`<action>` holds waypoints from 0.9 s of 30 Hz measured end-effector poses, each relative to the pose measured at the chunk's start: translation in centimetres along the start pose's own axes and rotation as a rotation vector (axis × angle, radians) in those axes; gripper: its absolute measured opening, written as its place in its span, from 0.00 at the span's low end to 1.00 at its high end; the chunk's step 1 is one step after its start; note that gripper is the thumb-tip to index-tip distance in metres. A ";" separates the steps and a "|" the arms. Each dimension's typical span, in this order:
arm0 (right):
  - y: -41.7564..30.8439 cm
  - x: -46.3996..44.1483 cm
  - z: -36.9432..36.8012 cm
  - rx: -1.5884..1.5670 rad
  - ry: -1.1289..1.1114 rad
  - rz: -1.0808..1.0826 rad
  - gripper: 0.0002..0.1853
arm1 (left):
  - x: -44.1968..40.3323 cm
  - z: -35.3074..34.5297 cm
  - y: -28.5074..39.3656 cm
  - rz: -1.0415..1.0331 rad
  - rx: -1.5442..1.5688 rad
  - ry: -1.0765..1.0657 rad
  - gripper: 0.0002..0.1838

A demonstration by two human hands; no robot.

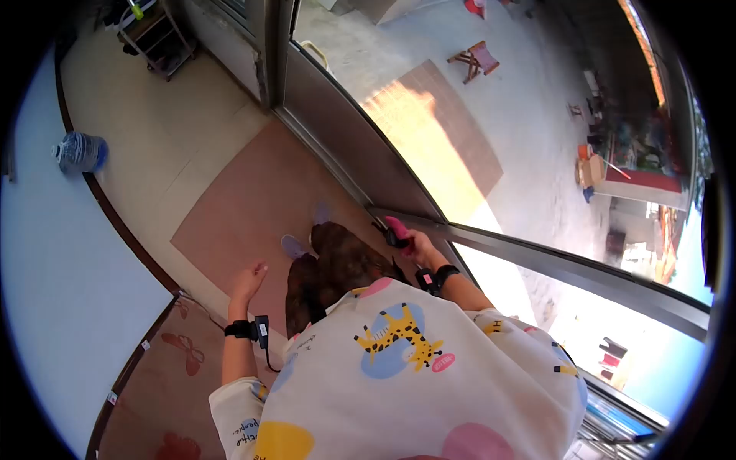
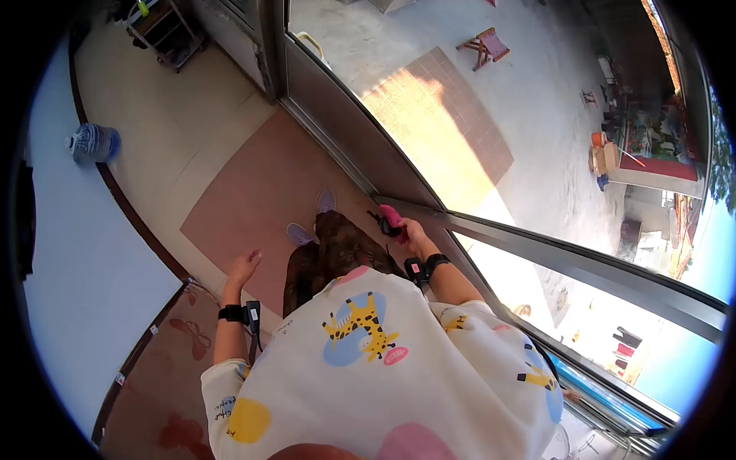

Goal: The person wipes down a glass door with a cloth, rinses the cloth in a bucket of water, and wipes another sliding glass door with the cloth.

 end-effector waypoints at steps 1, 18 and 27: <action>-0.5 0.1 -0.1 -0.093 0.011 0.022 0.13 | -0.7 0.2 2.7 -0.055 -0.015 -0.001 0.22; -12.2 7.9 -11.6 -0.381 -0.110 0.576 0.16 | -8.5 -4.6 35.2 -0.269 0.336 -0.627 0.22; -13.5 12.0 -18.8 -0.838 -0.329 0.692 0.35 | -9.1 2.0 38.1 -0.440 0.192 -0.451 0.15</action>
Point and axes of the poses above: each hand's wrist, its own x-axis away from the middle knuckle, its own z-axis out of the back of the hand, y = z × x, the point moved 10 cm from there along -x, towards the middle knuckle, and after that the axes turned 3 degrees about -y, right-handed, at the moved point
